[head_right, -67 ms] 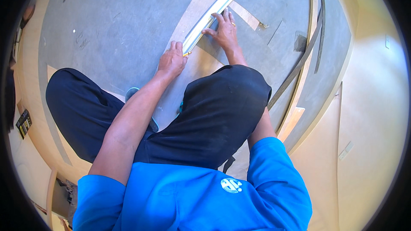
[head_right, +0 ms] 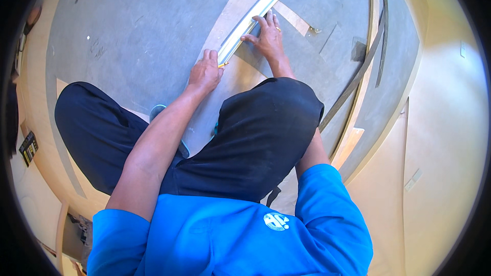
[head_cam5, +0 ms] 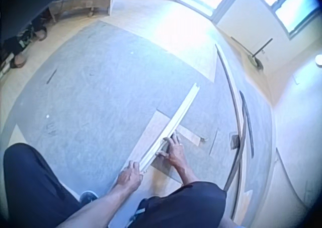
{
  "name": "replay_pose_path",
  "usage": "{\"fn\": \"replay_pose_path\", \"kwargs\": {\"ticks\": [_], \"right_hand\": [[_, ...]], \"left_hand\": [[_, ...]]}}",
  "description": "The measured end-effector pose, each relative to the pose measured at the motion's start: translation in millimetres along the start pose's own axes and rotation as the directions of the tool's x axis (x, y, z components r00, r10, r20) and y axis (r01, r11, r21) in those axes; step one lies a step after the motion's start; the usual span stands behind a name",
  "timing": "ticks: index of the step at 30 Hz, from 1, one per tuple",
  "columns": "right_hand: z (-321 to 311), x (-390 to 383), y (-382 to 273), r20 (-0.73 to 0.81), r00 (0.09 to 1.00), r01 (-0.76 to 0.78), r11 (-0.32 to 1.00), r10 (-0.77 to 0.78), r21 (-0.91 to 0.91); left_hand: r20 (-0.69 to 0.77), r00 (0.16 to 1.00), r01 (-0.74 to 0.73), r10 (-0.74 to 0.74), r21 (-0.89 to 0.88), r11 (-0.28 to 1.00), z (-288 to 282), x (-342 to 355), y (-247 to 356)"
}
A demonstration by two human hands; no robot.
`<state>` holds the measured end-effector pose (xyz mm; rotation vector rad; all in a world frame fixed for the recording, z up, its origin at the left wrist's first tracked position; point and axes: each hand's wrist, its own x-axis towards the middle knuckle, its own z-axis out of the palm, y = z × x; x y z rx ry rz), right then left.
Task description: The person measures and marks a laminate sheet on the floor using a tape measure, pencil, and straight edge. They then hold the sheet up to a curved wall section to check fit and alignment before returning to the floor to continue marking.
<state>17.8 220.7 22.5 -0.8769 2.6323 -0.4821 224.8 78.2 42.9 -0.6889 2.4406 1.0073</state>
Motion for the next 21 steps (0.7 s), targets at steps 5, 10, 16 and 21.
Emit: {"fn": "replay_pose_path", "kwargs": {"ticks": [5, 10, 16, 21], "right_hand": [[6.1, -2.7, 3.6, -0.038, 0.999, -0.015, 0.999, 0.016, 0.038], [6.5, 5.2, 4.2, -0.055, 0.998, -0.006, 1.000, 0.007, 0.014], [5.2, 5.6, 3.5, -0.039, 0.999, -0.018, 1.000, 0.018, 0.002], [3.2, 6.4, -0.6, -0.011, 0.999, -0.041, 0.999, 0.041, 0.004]], "left_hand": [[0.002, 1.000, -0.006, 0.006, 0.019, 1.000, -0.9, 0.5, -0.3], [-0.008, 1.000, -0.019, 0.019, 0.024, 1.000, -2.6, 6.3, -0.8], [-0.028, 0.999, -0.023, 0.024, 0.021, 1.000, -0.1, 7.3, -0.4], [-0.020, 1.000, -0.011, 0.012, 0.064, 0.998, -4.1, 5.6, 2.4]]}}
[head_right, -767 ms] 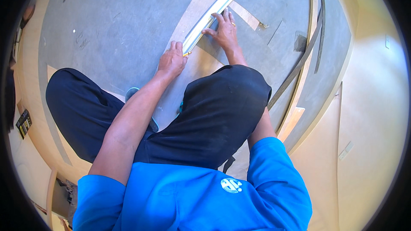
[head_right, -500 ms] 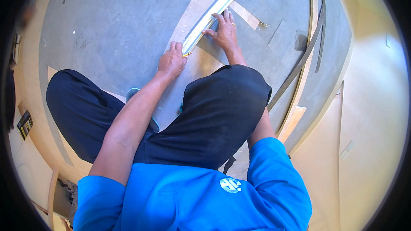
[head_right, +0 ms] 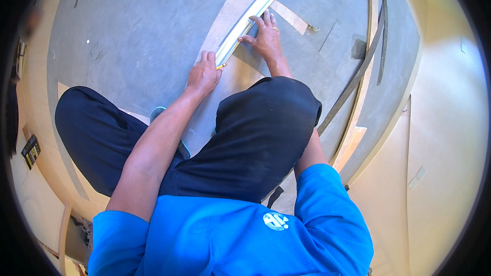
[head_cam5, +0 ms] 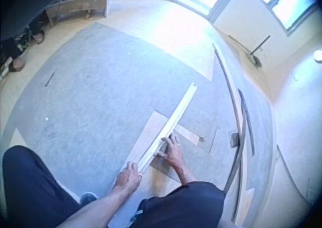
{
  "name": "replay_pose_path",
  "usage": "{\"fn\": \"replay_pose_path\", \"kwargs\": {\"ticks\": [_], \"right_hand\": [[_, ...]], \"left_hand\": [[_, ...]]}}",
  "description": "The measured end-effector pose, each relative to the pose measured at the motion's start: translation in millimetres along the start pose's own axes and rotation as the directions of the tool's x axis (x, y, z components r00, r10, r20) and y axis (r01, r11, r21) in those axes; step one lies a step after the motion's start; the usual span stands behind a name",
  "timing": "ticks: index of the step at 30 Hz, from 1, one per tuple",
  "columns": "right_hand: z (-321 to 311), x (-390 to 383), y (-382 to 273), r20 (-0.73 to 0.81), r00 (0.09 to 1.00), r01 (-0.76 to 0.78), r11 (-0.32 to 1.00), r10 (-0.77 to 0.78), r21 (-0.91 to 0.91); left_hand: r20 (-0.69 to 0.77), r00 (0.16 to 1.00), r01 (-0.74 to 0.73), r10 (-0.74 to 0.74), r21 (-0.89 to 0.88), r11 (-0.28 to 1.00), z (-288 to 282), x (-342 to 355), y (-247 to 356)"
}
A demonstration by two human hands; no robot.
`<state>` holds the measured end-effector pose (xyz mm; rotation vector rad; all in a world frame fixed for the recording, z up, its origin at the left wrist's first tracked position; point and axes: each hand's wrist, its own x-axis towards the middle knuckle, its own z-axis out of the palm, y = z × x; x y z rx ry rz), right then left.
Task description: The person measures and marks a laminate sheet on the floor using a tape measure, pencil, and straight edge. They then hold the sheet up to a curved wall section to check fit and alignment before returning to the floor to continue marking.
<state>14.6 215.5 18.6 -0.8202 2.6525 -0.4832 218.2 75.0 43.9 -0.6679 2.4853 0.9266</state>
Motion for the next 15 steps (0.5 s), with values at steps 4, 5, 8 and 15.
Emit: {"fn": "replay_pose_path", "kwargs": {"ticks": [4, 5, 8, 15], "right_hand": [[-2.0, -0.1, -0.5, 0.006, 1.000, 0.006, 1.000, -0.006, 0.007], [-2.8, -0.1, -0.2, 0.010, 1.000, 0.003, 1.000, -0.003, 0.001], [-2.5, 0.0, -1.9, 0.012, 1.000, -0.008, 1.000, 0.008, 0.002], [1.0, -1.4, 1.5, -0.020, 1.000, 0.010, 0.999, -0.009, 0.050]], "left_hand": [[0.004, 1.000, -0.006, 0.006, -0.002, 1.000, -2.3, -0.6, 0.6], [-0.001, 1.000, -0.011, 0.011, -0.012, 1.000, -2.3, -0.9, 0.9], [-0.006, 1.000, -0.015, 0.015, -0.031, 0.999, -1.2, -1.5, -0.7], [-0.002, 1.000, -0.001, 0.001, -0.011, 1.000, -2.2, -2.0, 0.9]]}}
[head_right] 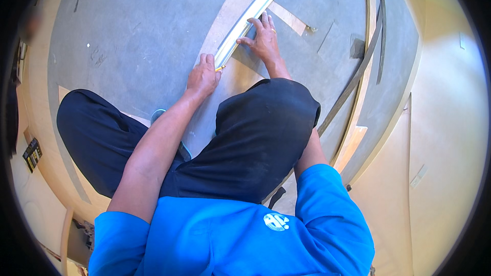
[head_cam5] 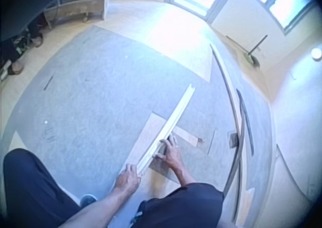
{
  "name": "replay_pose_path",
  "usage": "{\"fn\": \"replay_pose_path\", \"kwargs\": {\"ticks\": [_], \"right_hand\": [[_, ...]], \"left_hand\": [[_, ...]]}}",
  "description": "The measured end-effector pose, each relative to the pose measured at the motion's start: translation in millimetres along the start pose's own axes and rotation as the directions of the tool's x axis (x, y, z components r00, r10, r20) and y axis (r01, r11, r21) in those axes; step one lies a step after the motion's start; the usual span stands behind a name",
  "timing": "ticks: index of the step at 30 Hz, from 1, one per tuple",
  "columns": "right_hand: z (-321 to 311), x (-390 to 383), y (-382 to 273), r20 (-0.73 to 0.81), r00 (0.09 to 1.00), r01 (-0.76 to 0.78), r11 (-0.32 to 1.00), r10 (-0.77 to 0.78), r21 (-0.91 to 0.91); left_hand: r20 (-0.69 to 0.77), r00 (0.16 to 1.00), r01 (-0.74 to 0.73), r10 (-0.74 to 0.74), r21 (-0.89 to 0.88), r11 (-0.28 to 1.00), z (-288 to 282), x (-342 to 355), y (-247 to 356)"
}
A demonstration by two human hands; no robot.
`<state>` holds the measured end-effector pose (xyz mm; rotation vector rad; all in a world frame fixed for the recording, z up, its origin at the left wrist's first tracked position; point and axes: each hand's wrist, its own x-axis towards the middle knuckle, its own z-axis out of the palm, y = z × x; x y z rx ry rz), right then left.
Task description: The person measures and marks a laminate sheet on the floor using a tape measure, pencil, and straight edge. They then hold the sheet up to a curved wall section to check fit and alignment before returning to the floor to continue marking.
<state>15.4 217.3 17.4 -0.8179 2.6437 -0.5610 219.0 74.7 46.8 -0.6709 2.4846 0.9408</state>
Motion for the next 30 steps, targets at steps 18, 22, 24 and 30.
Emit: {"fn": "replay_pose_path", "kwargs": {"ticks": [18, 22, 24, 30], "right_hand": [[-0.3, 0.3, -2.8, 0.016, 0.999, -0.033, 0.999, 0.034, -0.019], [1.6, 1.8, -1.6, 0.002, 1.000, -0.023, 1.000, 0.023, -0.021], [0.9, 2.3, -1.8, 0.000, 1.000, -0.025, 0.999, 0.025, -0.028], [-1.8, 0.8, -4.4, 0.021, 0.998, -0.052, 0.998, 0.053, -0.031]], "left_hand": [[-0.006, 1.000, -0.007, 0.007, 0.012, 1.000, -0.6, 0.0, -0.2], [0.009, 1.000, 0.010, -0.010, 0.002, 1.000, -2.0, 1.0, 1.3], [0.010, 1.000, 0.008, -0.008, -0.002, 1.000, -2.2, 0.8, 1.6], [0.015, 1.000, -0.005, 0.005, -0.012, 1.000, -2.8, 0.6, 0.1]]}}
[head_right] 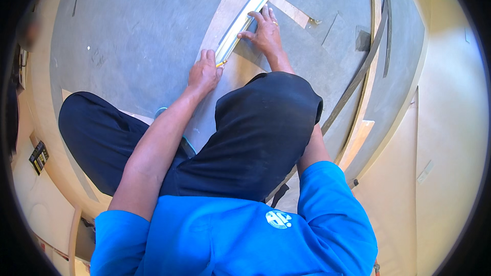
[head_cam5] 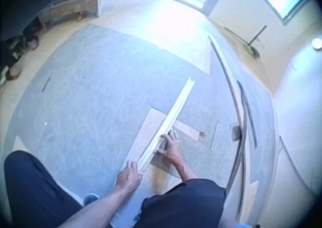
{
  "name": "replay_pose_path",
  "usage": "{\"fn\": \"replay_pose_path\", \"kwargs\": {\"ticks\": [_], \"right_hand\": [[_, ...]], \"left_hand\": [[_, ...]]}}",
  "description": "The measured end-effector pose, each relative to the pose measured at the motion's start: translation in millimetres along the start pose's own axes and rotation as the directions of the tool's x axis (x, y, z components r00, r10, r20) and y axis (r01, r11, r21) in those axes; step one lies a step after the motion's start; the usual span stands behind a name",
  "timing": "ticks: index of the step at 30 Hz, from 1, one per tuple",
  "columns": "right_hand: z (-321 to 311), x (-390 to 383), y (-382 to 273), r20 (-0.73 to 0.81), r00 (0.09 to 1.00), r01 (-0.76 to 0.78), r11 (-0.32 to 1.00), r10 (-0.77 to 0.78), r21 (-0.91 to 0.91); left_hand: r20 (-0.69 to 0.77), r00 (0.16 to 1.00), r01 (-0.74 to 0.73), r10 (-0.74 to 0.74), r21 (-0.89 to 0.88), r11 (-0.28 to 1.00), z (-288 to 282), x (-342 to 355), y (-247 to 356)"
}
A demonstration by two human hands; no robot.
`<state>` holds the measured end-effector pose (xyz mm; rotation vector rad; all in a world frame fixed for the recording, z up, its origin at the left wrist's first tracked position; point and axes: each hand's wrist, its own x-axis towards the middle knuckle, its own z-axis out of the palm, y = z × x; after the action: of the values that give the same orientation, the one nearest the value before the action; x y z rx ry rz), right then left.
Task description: The person measures and marks a laminate sheet on the floor using a tape measure, pencil, and straight edge. They then hold the sheet up to a curved wall section to check fit and alignment before returning to the floor to continue marking.
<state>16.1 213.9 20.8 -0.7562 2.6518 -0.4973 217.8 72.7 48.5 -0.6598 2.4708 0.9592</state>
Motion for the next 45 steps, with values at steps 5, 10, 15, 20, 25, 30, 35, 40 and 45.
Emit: {"fn": "replay_pose_path", "kwargs": {"ticks": [5, 10, 15, 20, 25, 30, 35, 40, 45], "right_hand": [[-0.7, 0.0, -1.5, -0.009, 1.000, 0.001, 1.000, -0.002, -0.004], [-0.4, 0.2, 1.1, -0.013, 1.000, 0.016, 1.000, -0.016, -0.019], [0.8, 0.8, 1.7, -0.007, 1.000, 0.029, 1.000, -0.029, -0.009], [2.1, 0.5, 3.8, -0.023, 0.999, 0.035, 0.999, -0.035, -0.002], [-1.5, -0.6, -0.8, -0.008, 1.000, 0.018, 1.000, -0.018, -0.002], [-1.2, 0.3, -1.7, -0.001, 1.000, 0.011, 1.000, -0.011, 0.002], [-0.1, 0.7, 2.9, -0.006, 1.000, 0.020, 1.000, -0.020, 0.006], [-1.1, -0.1, 1.5, -0.005, 1.000, 0.011, 1.000, -0.011, 0.010], [-1.6, -0.3, -3.2, 0.002, 1.000, -0.002, 1.000, 0.002, 0.017]], "left_hand": [[-0.008, 1.000, -0.012, 0.012, -0.013, 1.000, -0.8, -0.8, -0.6], [0.002, 1.000, -0.015, 0.015, -0.015, 1.000, -0.5, -0.1, -1.3], [-0.032, 0.999, -0.035, 0.035, -0.010, 0.999, 4.6, 1.4, -5.8], [-0.019, 0.999, -0.029, 0.028, -0.010, 1.000, 4.9, 2.4, -5.6], [0.004, 1.000, -0.013, 0.013, -0.005, 1.000, 2.5, 2.8, -4.6], [0.004, 1.000, -0.020, 0.020, -0.001, 1.000, 3.3, 4.0, -6.1], [0.002, 1.000, -0.027, 0.027, -0.010, 1.000, 3.0, 4.3, -4.9], [0.046, 0.999, 0.016, -0.016, 0.012, 1.000, -1.9, 4.2, 1.0], [0.046, 0.999, 0.009, -0.009, -0.003, 1.000, -3.6, 3.3, -0.9]]}}
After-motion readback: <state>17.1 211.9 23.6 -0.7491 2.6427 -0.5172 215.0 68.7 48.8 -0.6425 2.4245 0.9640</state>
